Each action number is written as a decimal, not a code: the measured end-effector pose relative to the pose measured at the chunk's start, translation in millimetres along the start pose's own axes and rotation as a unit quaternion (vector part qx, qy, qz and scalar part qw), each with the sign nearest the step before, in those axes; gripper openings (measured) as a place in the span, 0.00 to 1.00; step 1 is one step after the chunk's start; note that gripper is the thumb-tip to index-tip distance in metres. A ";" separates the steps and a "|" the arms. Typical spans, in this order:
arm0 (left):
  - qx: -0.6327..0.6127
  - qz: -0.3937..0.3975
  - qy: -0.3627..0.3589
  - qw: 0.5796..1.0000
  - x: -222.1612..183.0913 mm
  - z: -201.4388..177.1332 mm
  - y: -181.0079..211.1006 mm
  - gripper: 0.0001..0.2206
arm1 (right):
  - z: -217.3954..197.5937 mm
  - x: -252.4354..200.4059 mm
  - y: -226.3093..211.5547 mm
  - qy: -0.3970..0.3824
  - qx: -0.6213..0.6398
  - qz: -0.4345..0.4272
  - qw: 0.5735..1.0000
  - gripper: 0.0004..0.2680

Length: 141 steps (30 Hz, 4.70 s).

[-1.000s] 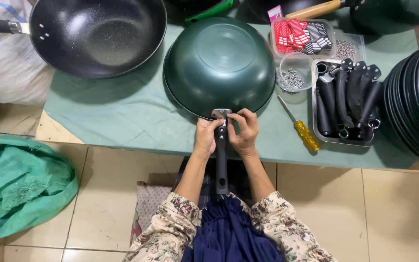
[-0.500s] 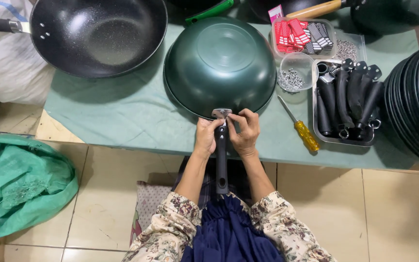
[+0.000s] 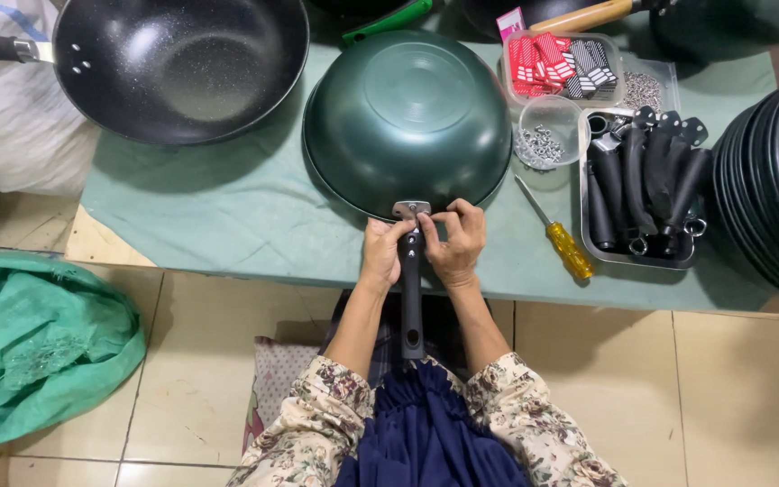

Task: Attaching a handle to a wok using screws and a screwdriver

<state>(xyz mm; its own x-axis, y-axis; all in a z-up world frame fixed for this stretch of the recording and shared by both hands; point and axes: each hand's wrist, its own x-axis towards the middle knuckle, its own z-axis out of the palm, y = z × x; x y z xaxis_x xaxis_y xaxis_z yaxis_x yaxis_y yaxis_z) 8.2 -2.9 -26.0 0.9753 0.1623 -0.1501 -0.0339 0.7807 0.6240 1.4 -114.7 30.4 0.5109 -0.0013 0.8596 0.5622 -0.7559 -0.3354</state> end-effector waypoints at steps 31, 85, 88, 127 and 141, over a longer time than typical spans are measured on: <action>0.012 0.010 -0.002 1.000 -1.4 5.4 5.4 0.16 | -1.1 2.5 -6.1 -0.004 0.038 -0.011 0.999 0.06; 0.251 0.106 0.028 0.962 -67.5 85.9 101.7 0.35 | -19.2 3.9 -7.6 -0.054 0.060 0.110 0.991 0.03; 0.219 0.145 -0.051 0.964 -50.3 112.6 100.6 0.20 | -36.3 15.0 14.2 -0.037 0.092 0.143 0.985 0.02; 0.860 0.365 -0.196 0.299 183.2 211.1 -139.6 0.13 | -2.2 113.2 253.7 -0.408 -0.188 0.273 0.851 0.11; 0.762 0.506 -0.202 0.351 200.9 195.1 -154.7 0.08 | -12.5 130.1 229.6 -0.397 -0.192 0.294 0.848 0.10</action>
<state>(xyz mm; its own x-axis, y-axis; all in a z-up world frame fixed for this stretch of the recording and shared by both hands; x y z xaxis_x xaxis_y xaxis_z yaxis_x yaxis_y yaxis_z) 252.0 -208.8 -3.0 0.5941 -0.4470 0.6688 -0.5508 -0.8320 -0.0668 188.8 -296.7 70.1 0.9921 -0.1255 0.0057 -0.1163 -0.9349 -0.3352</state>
